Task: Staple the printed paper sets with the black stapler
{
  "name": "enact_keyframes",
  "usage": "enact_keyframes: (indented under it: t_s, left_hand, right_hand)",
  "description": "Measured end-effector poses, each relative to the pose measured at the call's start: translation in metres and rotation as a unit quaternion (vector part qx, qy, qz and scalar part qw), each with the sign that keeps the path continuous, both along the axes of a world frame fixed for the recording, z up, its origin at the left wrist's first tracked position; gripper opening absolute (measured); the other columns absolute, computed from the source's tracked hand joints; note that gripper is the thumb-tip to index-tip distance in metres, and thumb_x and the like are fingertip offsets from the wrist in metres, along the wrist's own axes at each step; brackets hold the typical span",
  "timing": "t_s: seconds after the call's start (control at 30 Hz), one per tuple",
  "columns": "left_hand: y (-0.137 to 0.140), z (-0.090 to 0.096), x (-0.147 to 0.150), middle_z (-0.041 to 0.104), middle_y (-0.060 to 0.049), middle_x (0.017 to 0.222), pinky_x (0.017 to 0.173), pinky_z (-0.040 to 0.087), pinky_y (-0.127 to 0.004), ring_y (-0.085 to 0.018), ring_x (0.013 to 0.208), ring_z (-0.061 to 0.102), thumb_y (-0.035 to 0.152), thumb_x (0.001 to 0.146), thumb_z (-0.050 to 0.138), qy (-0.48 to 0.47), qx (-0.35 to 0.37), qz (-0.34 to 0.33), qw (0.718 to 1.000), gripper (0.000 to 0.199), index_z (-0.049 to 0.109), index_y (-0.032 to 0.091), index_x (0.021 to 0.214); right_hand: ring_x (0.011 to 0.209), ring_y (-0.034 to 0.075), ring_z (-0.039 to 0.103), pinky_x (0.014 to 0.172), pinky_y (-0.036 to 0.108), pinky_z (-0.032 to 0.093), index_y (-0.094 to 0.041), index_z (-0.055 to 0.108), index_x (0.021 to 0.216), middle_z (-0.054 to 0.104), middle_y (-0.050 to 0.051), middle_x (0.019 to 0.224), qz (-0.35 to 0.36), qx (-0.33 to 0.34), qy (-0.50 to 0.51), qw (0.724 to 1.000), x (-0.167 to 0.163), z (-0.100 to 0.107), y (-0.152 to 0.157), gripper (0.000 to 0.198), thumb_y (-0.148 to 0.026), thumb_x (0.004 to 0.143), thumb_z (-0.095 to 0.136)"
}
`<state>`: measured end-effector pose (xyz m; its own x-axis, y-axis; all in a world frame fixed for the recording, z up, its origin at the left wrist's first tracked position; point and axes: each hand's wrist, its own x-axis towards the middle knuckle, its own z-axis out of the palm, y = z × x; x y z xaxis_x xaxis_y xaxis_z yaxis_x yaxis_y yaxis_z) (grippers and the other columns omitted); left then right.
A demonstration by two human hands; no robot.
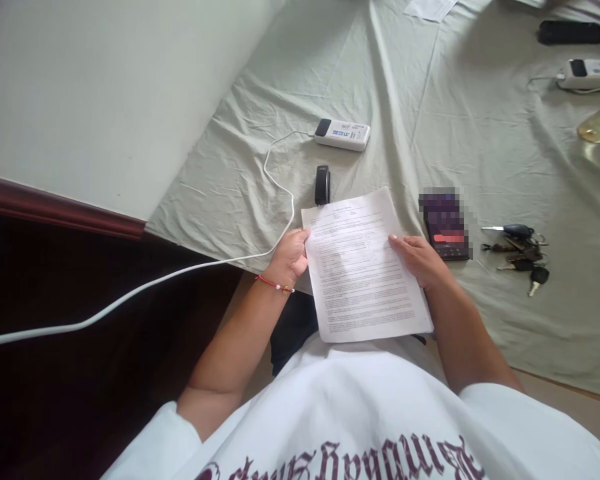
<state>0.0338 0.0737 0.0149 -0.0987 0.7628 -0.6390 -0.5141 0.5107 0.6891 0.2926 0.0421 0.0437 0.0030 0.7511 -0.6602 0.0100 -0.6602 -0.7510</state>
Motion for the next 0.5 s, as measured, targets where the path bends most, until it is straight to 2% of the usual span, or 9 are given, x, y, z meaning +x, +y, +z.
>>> enact_keyframes:
  t_s: [0.2,0.37,0.5]
  left_hand:
    - [0.001,-0.008,0.002,0.065,0.0,0.062,0.076,0.058,-0.033,-0.02,0.073,0.072,0.016,0.07,0.081,0.051,0.004,0.001,0.999,0.023,0.058,0.018,0.068]
    - [0.006,-0.005,0.001,0.061,0.002,0.056,0.066,0.054,-0.03,-0.018,0.064,0.067,0.012,0.068,0.075,0.081,-0.007,-0.012,0.997,0.021,0.056,0.018,0.061]
    - [0.003,-0.001,-0.002,0.06,0.002,0.055,0.06,0.049,-0.027,-0.015,0.057,0.062,0.009,0.067,0.072,0.082,-0.017,-0.031,0.996,0.021,0.055,0.017,0.058]
  right_hand:
    - [0.054,0.019,0.069,0.048,0.026,0.055,-0.021,0.075,0.072,0.076,0.005,0.068,-0.009,-0.015,-0.023,1.0,-0.005,0.006,0.003,0.026,-0.032,0.094,0.065]
    - [0.051,0.02,0.067,0.047,0.029,0.055,-0.021,0.074,0.069,0.075,0.006,0.066,-0.017,-0.021,-0.033,0.999,-0.006,0.01,0.004,0.025,-0.034,0.09,0.069]
    - [0.054,0.022,0.07,0.047,0.03,0.055,-0.021,0.075,0.07,0.076,0.007,0.069,0.018,-0.023,-0.029,0.999,0.001,0.009,0.004,0.025,-0.041,0.085,0.075]
